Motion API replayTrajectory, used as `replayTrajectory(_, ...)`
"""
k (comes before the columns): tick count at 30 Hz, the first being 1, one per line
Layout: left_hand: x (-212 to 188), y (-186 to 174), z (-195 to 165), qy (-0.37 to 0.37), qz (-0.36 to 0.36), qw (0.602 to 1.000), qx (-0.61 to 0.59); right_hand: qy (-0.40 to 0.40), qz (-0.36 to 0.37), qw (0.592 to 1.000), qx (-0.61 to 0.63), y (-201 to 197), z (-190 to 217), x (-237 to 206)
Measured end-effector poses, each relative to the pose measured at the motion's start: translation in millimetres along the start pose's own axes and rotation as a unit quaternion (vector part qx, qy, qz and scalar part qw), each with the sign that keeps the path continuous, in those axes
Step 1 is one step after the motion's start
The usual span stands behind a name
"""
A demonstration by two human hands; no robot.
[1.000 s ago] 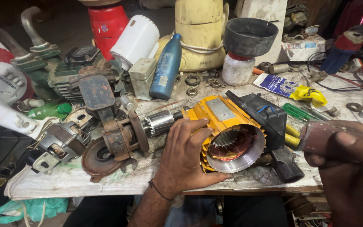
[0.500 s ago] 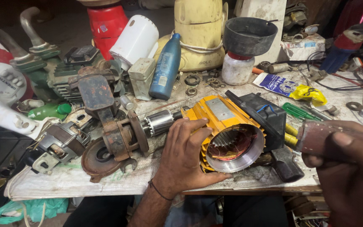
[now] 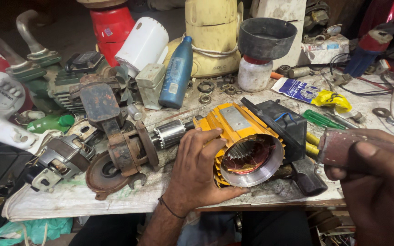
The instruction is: The person uses a sanding block to smooth the inner surface of a yellow motor housing. They repeatedly rub the sanding block against the copper windings and metal interior while holding the housing steady with the other hand.
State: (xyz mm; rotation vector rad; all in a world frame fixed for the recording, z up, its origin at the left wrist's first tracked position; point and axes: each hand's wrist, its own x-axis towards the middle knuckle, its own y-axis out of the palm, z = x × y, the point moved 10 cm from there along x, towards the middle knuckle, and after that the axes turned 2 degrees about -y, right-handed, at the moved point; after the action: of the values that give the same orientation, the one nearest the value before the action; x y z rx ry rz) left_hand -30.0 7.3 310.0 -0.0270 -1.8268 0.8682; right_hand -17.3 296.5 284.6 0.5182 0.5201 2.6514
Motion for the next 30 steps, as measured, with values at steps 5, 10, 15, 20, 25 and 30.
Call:
replayTrajectory(5, 0, 0, 0, 0.0, 0.0, 1.0, 0.001, -0.011, 0.014, 1.0, 0.001, 3, 2, 0)
replayTrajectory(10, -1, 1, 1, -0.001, 0.002, 1.0, -0.003, -0.019, 0.02, 1.0, 0.01, 5, 3, -1)
replayTrajectory(15, -2, 0, 1, -0.001, -0.002, 1.0, -0.006, -0.016, 0.014, 1.0, -0.011, 5, 3, 0)
replayTrajectory(20, -1, 0, 1, 0.0, -0.002, 1.0, -0.008, -0.002, 0.019, 1.0, 0.017, 5, -2, 2)
replayTrajectory(25, -1, 0, 1, -0.001, -0.001, 1.0, -0.004, -0.001, 0.032, 0.999, -0.012, 11, -1, -1)
replayTrajectory(30, 0, -1, 0, 0.003, -0.002, 1.0, -0.006, 0.014, 0.154, 0.981, -0.119, 50, -5, -12)
